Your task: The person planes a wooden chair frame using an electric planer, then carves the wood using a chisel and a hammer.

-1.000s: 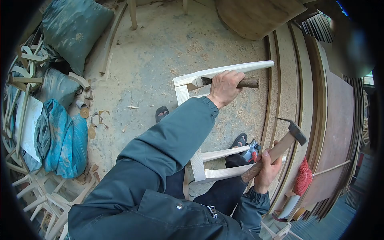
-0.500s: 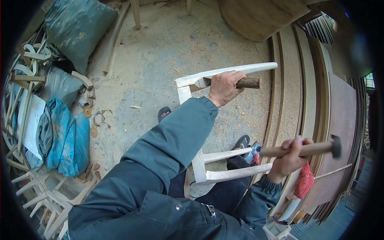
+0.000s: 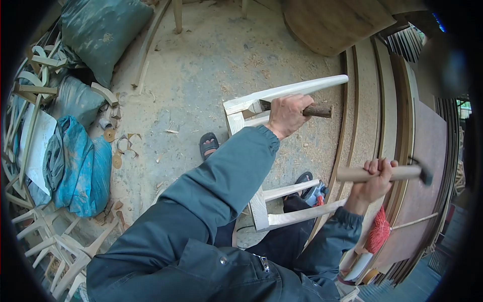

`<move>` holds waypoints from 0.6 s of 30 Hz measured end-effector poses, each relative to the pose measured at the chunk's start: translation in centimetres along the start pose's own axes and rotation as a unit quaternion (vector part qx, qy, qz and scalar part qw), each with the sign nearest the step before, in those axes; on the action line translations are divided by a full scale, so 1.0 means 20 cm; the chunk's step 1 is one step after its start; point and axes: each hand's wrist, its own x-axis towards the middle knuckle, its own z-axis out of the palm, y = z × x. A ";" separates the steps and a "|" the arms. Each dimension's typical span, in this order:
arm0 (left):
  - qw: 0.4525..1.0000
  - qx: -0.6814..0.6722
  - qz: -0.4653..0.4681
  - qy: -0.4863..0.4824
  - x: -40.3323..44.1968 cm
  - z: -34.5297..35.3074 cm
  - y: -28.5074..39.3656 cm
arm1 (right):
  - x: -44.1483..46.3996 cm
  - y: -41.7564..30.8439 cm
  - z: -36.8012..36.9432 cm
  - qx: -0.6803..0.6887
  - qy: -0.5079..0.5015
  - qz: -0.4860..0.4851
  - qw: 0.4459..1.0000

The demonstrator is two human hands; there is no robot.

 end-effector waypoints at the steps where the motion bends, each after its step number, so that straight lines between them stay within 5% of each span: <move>1: 1.000 0.002 -0.001 0.001 0.00 -0.01 0.00 | -0.06 0.12 0.05 -0.069 0.018 -0.010 0.997; 2: 1.000 0.005 -0.007 0.006 0.00 -0.01 0.00 | -0.14 0.26 0.07 -0.139 0.039 -0.021 0.989; 3: 1.000 0.007 -0.010 0.011 0.01 0.00 0.00 | -0.15 0.46 -0.14 -0.391 -0.106 -0.033 0.914; 4: 1.000 0.014 -0.011 0.014 0.02 0.01 -0.02 | -0.22 0.41 -0.05 -0.493 -0.264 0.068 0.826; 6: 0.999 0.021 -0.047 0.008 0.03 -0.01 -0.05 | -0.25 0.30 0.10 -0.466 -0.223 0.211 0.830; 7: 0.999 0.022 -0.047 0.008 0.04 -0.03 -0.04 | -0.21 0.33 0.04 -0.461 -0.227 0.152 0.844; 10: 0.999 0.021 -0.042 0.006 0.05 -0.08 -0.06 | -0.15 0.17 0.09 -0.340 -0.136 0.186 0.912; 14: 0.999 0.019 -0.051 -0.002 0.09 -0.08 -0.11 | 0.01 0.00 0.08 -0.093 -0.044 0.066 0.993; 18: 0.998 0.018 -0.064 -0.009 0.11 -0.10 -0.13 | 0.11 0.09 0.05 0.096 -0.018 -0.033 0.995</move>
